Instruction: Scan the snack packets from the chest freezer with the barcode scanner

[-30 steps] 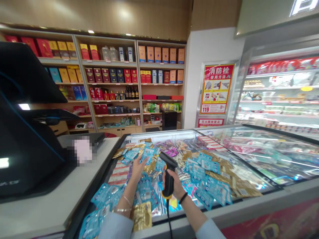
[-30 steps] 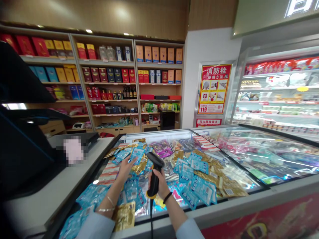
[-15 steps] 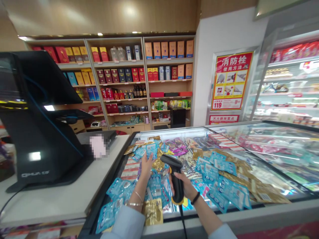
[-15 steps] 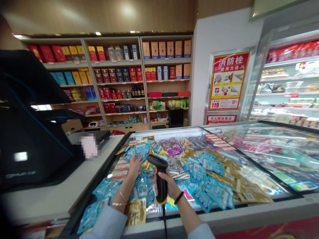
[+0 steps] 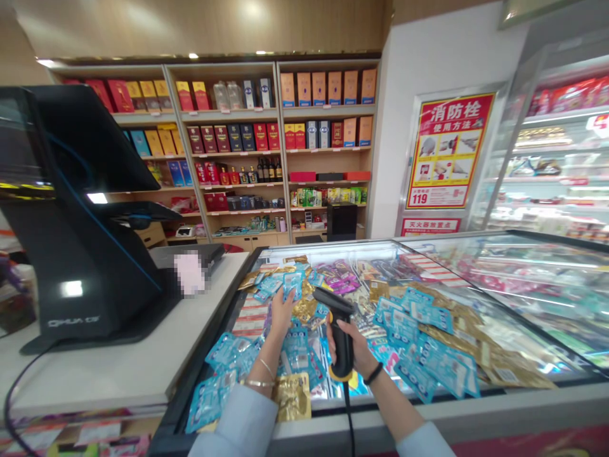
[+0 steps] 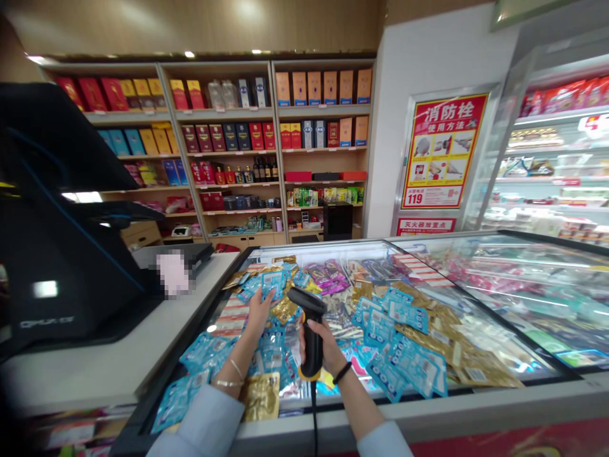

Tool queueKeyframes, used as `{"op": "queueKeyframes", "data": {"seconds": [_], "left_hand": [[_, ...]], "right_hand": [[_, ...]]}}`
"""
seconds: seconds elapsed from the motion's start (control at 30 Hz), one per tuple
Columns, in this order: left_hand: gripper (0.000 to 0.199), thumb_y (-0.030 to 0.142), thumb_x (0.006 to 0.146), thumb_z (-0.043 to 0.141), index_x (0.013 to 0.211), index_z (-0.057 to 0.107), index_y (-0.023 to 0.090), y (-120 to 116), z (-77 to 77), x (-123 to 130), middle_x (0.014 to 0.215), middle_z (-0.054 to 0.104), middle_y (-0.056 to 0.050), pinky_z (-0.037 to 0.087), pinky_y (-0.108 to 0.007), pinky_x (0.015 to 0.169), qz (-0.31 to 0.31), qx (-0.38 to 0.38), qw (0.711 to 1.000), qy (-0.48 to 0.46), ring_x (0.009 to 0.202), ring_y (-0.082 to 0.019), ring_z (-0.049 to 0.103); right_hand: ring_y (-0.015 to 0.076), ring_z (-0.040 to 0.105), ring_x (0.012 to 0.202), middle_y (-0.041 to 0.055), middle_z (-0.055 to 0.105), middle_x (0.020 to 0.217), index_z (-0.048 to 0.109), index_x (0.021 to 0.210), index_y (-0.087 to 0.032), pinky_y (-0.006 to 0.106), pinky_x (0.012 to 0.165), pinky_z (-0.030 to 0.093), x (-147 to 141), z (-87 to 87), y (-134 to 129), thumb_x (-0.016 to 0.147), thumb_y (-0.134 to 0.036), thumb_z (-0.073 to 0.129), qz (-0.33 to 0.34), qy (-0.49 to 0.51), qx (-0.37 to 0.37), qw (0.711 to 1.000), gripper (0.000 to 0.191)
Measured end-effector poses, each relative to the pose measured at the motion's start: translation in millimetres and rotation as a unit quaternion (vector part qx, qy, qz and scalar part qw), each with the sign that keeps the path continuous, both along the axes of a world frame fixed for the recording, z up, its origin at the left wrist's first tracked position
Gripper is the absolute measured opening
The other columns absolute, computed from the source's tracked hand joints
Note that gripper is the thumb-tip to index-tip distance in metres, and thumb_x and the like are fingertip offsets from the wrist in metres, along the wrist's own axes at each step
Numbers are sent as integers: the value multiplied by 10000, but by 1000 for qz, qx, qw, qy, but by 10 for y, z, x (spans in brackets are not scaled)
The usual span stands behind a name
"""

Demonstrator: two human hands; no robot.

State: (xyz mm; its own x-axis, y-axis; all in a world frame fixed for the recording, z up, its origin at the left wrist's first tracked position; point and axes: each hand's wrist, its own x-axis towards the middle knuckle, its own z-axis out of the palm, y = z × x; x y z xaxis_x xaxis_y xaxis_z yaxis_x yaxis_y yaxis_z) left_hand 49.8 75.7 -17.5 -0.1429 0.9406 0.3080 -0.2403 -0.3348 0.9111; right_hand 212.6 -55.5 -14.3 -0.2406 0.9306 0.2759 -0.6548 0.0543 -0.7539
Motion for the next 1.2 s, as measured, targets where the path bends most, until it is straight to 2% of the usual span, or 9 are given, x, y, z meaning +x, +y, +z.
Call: {"op": "queueKeyframes", "data": {"seconds": [0.27, 0.5, 0.63, 0.73, 0.8, 0.9, 1.03, 1.1, 1.2], "left_hand": [[416, 367, 667, 758, 1005, 665, 143, 29, -16, 1, 1062, 698, -95, 587, -418, 791, -16, -17, 1000, 20, 950, -256, 667], [362, 304, 711, 749, 1023, 660, 144, -39, 45, 8, 1070, 706, -93, 591, -341, 759, -26, -20, 999, 32, 944, -234, 674], [296, 192, 759, 700, 1045, 629, 169, -147, 202, 17, 842, 712, -31, 576, -250, 632, -20, -123, 992, -37, 709, -153, 685], [137, 123, 822, 584, 952, 597, 165, -189, 324, -1, 645, 650, 14, 540, -194, 536, -41, -233, 965, -116, 513, -98, 626], [102, 89, 835, 522, 890, 568, 163, -209, 389, -9, 613, 636, 12, 541, -193, 525, -62, -269, 952, -129, 500, -102, 629], [152, 50, 815, 503, 895, 540, 174, -263, 446, 21, 669, 665, -3, 591, -265, 600, -99, -272, 951, -107, 581, -141, 682], [184, 7, 797, 518, 850, 506, 183, -407, 464, 251, 722, 683, -19, 613, -328, 714, -181, -266, 942, -93, 682, -174, 719], [175, 16, 801, 545, 848, 507, 181, -511, 462, 493, 735, 687, -30, 609, -320, 760, -235, -274, 927, -97, 723, -179, 726], [254, 30, 802, 576, 1008, 545, 174, -687, 443, 996, 744, 691, -25, 609, -344, 790, -303, -291, 905, -60, 724, -182, 729]], "right_hand": [[118, 552, 355, -31, 591, 536, 573, 928, -159, 197, 335, 417, 16, 20, -11, 815, -461, 656, 26, 1, 2, 1000, 333], [124, 550, 356, -27, 598, 537, 554, 938, -161, 204, 335, 423, 21, 0, 5, 825, -432, 629, 37, -9, 4, 999, 303], [132, 540, 342, -30, 592, 519, 540, 930, -167, 210, 322, 410, 26, -25, 47, 796, -413, 618, 30, -9, 16, 999, 291], [140, 533, 335, -26, 594, 512, 537, 917, -168, 219, 313, 402, 36, -26, 68, 756, -407, 619, 23, -6, 10, 1000, 299], [143, 526, 334, -25, 591, 510, 540, 915, -170, 223, 310, 397, 54, -9, 62, 735, -406, 620, 14, -3, 8, 1000, 308], [145, 513, 352, -39, 572, 509, 546, 933, -185, 231, 323, 400, 133, 25, 14, 726, -414, 608, -15, 12, 13, 1000, 315], [133, 473, 349, -51, 541, 499, 544, 929, -193, 226, 335, 382, 416, 39, -105, 741, -439, 581, -71, 32, 20, 997, 311], [128, 450, 335, -53, 521, 483, 541, 909, -187, 223, 328, 363, 641, 37, -186, 734, -442, 584, -95, 39, 24, 994, 313], [116, 424, 334, -62, 498, 476, 542, 906, -186, 214, 332, 350, 1041, 57, -345, 744, -443, 574, -133, 53, 31, 989, 304]]}}
